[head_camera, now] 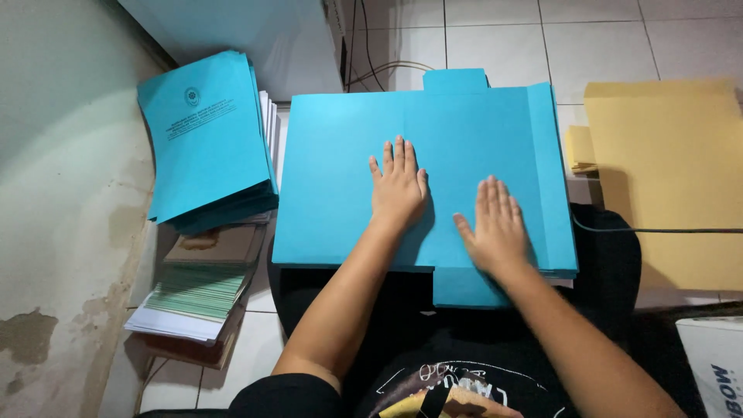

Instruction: Folding the internal flaps of blue paper folders and pressing them flat to prepare them for use.

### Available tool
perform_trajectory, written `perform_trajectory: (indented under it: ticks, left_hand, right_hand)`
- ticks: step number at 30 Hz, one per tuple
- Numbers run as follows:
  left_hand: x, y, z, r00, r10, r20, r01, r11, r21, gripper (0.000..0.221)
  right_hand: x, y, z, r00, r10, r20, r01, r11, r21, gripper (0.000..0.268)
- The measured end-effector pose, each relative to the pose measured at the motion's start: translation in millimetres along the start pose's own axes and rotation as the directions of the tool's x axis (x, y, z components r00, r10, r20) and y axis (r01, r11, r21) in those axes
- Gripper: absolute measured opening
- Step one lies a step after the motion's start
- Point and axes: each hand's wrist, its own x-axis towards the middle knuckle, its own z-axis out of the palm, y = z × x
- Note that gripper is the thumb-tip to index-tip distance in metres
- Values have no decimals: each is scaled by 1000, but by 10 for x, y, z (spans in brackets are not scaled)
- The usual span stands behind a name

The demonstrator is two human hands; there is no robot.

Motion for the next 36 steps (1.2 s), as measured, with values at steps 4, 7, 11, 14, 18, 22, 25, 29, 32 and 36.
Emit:
perform_trajectory:
  ticks: [4, 7, 11, 14, 18, 22, 25, 29, 32, 36]
  left_hand:
    - [-7, 3, -32, 1000, 4, 9, -4, 1000, -9, 62]
    - [11, 29, -67, 999, 6, 43, -5, 1000, -20, 63]
    - [48, 8, -54, 995, -13, 101, 14, 1000, -6, 65]
    - [111, -60, 211, 995, 31, -91, -29, 999, 23, 67]
    - [138, -69, 262, 997, 34, -64, -32, 999, 25, 67]
    - [126, -21, 99, 999, 17, -48, -17, 1000, 11, 66]
    - [118, 18, 23, 996, -28, 86, 29, 1000, -3, 65]
    - [135, 57, 35, 997, -51, 57, 51, 999, -1, 64]
    - [123, 76, -43, 994, -81, 76, 84, 995, -47, 64]
    - [90, 109, -127, 986, -152, 70, 154, 988, -29, 63]
  right_hand:
    - [441, 662, -13, 959, 282, -15, -281, 959, 38, 89]
    - [854, 865, -62, 954, 300, 21, -301, 950, 78, 90]
    - [1626, 1027, 15, 944, 323, 64, -328, 940, 97, 94]
    - [2259, 935, 218, 950, 313, -15, -311, 946, 94, 92]
    - [2609, 199, 329, 950, 303, -72, -294, 949, 112, 93]
    - [2717, -152, 381, 992, 116, -45, -110, 987, 120, 86]
    - [2847, 258, 613, 993, 82, -83, -71, 990, 124, 72]
    - [2828, 224, 591, 978, 158, -133, -150, 986, 69, 67]
    - [2769, 12, 412, 999, -9, -51, 14, 995, 100, 63]
    - [2503, 229, 101, 998, 18, 60, -26, 991, 129, 68]
